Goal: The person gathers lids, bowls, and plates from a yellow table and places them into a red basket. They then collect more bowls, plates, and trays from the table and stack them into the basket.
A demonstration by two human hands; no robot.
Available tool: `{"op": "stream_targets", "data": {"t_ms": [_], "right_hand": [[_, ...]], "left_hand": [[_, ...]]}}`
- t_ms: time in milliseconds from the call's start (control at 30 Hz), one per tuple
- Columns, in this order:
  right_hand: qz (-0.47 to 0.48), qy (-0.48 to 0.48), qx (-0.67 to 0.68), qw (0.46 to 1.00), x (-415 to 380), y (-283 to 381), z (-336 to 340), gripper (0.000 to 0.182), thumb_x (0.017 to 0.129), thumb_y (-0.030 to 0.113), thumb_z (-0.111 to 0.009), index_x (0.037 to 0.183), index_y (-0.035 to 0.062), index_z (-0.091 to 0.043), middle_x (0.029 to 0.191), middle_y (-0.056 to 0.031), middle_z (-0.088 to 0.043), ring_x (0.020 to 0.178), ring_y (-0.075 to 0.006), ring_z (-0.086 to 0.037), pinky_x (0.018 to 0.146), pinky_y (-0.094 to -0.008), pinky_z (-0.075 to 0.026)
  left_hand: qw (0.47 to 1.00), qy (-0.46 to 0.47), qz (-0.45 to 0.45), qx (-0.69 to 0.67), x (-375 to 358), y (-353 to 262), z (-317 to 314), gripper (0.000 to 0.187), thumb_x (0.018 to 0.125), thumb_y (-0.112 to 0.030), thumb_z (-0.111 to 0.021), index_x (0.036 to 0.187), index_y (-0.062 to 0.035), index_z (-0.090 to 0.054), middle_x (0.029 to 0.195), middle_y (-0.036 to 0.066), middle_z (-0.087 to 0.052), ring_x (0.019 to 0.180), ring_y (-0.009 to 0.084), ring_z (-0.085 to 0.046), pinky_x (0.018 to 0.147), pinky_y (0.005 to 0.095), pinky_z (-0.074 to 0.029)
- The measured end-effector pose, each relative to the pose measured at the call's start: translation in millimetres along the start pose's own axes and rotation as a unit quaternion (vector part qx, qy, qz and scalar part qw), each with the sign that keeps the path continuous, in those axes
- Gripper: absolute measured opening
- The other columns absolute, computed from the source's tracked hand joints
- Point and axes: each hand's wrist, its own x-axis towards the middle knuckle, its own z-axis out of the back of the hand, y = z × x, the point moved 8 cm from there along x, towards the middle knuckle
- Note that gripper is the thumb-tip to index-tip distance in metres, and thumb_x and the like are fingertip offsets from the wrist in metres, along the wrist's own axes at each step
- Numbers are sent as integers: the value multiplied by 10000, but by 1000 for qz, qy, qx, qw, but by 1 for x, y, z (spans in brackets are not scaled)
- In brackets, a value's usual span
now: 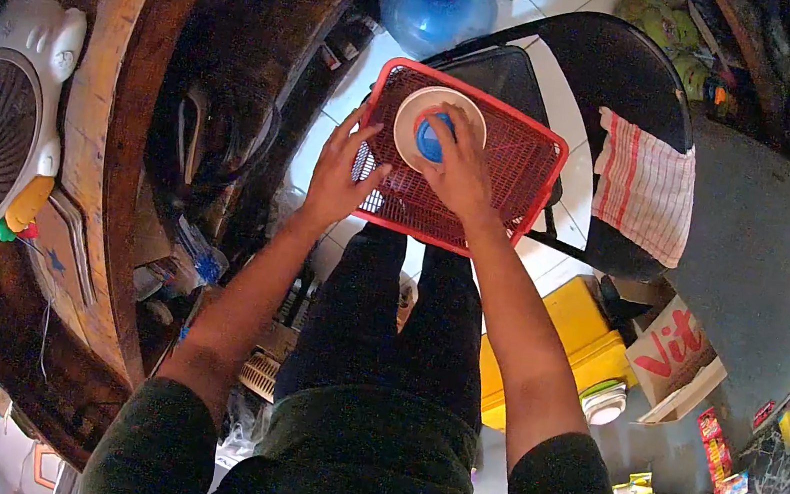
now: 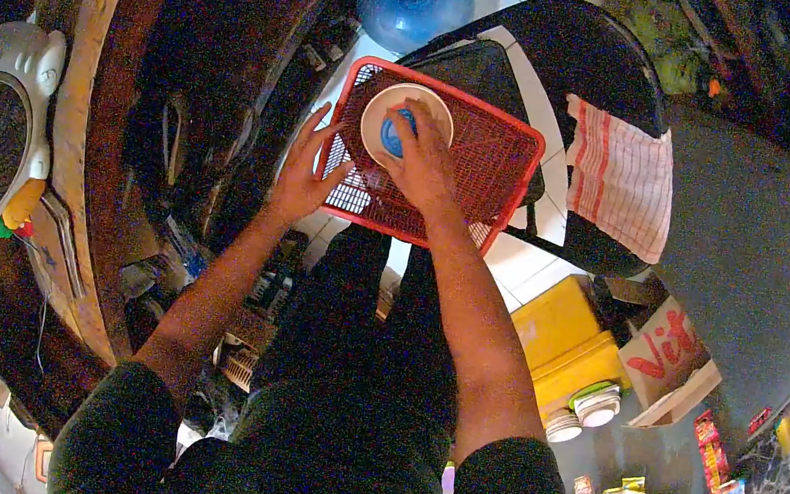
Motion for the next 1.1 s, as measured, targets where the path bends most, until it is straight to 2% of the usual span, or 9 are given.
{"op": "stream_targets", "data": {"t_ms": [133, 200, 333, 400, 533, 600, 800, 1033, 1100], "right_hand": [[-48, -76, -72, 993, -2, -2, 30, 578, 804, 270, -681, 1290, 61, -449, 1411, -171, -348, 1311, -359, -334, 1086, -431, -277], [-257, -278, 143, 914, -36, -60, 35, 660, 877, 442, -577, 1376, 60, -375, 1454, -163, -307, 1344, -321, -302, 1102, -447, -225], [-386, -186, 348, 834, -65, -114, -16, 722, 926, 569, -403, 1415, 45, -314, 1457, -157, -323, 1356, -317, -271, 1102, -454, -216], [-485, -116, 515, 697, -72, -88, -36, 841, 872, 707, -326, 1479, 140, -199, 1489, -136, -263, 1335, -321, -307, 1068, -517, -232], [-507, -73, 537, 670, -80, -99, -58, 868, 850, 745, -297, 1484, 165, -173, 1483, -123, -277, 1320, -349, -324, 1059, -529, -247], [-485, -42, 542, 685, -78, -98, -67, 909, 826, 775, -297, 1478, 153, -179, 1469, -133, -291, 1314, -361, -332, 1045, -552, -268], [-488, -57, 521, 698, -74, -101, -71, 877, 849, 746, -306, 1462, 133, -178, 1445, -158, -310, 1284, -365, -376, 1018, -562, -321], [-489, -42, 525, 695, -68, -98, -82, 828, 876, 704, -325, 1452, 126, -186, 1418, -155, -350, 1241, -346, -435, 1007, -543, -356], [-477, -45, 542, 691, -66, -100, -85, 818, 878, 702, -320, 1446, 126, -196, 1398, -157, -377, 1233, -322, -449, 1009, -529, -360]], "left_hand": [[997, -59, 16, -57, 9, 6, -10, 584, 814, -204, -701, 1307, -48, -431, 1409, 165, -382, 1301, 320, -378, 1078, 413, -302], [892, -69, 194, -402, 4, 48, -43, 612, 820, -199, -715, 1312, -22, -398, 1387, 188, -398, 1291, 273, -389, 1050, 383, -341], [866, -50, 301, -398, 2, 78, -83, 708, 851, -323, -679, 1374, -1, -329, 1335, 170, -452, 1215, 254, -458, 1033, 356, -352], [881, -19, 299, -366, 6, 66, -84, 710, 868, -385, -641, 1387, -11, -333, 1337, 158, -463, 1207, 254, -465, 1028, 343, -350], [860, 25, 301, -411, 9, 58, -92, 635, 875, -395, -627, 1340, -17, -417, 1282, 127, -514, 1185, 232, -480, 1003, 342, -367], [810, 31, 391, -435, -1, 65, -101, 608, 877, -384, -627, 1336, -39, -428, 1266, 115, -525, 1160, 216, -496, 986, 327, -379], [847, 12, 345, -403, 2, 80, -108, 569, 891, -351, -616, 1340, -62, -421, 1241, 105, -543, 1112, 182, -522, 896, 318, -443], [808, 2, 374, -456, 0, 83, -102, 582, 896, -295, -614, 1375, -62, -380, 1243, 100, -544, 1101, 185, -526, 927, 308, -422], [849, -7, 343, -402, 6, 79, -92, 572, 900, -266, -608, 1380, -60, -375, 1261, 97, -537, 1126, 191, -514, 954, 298, -402]]}}
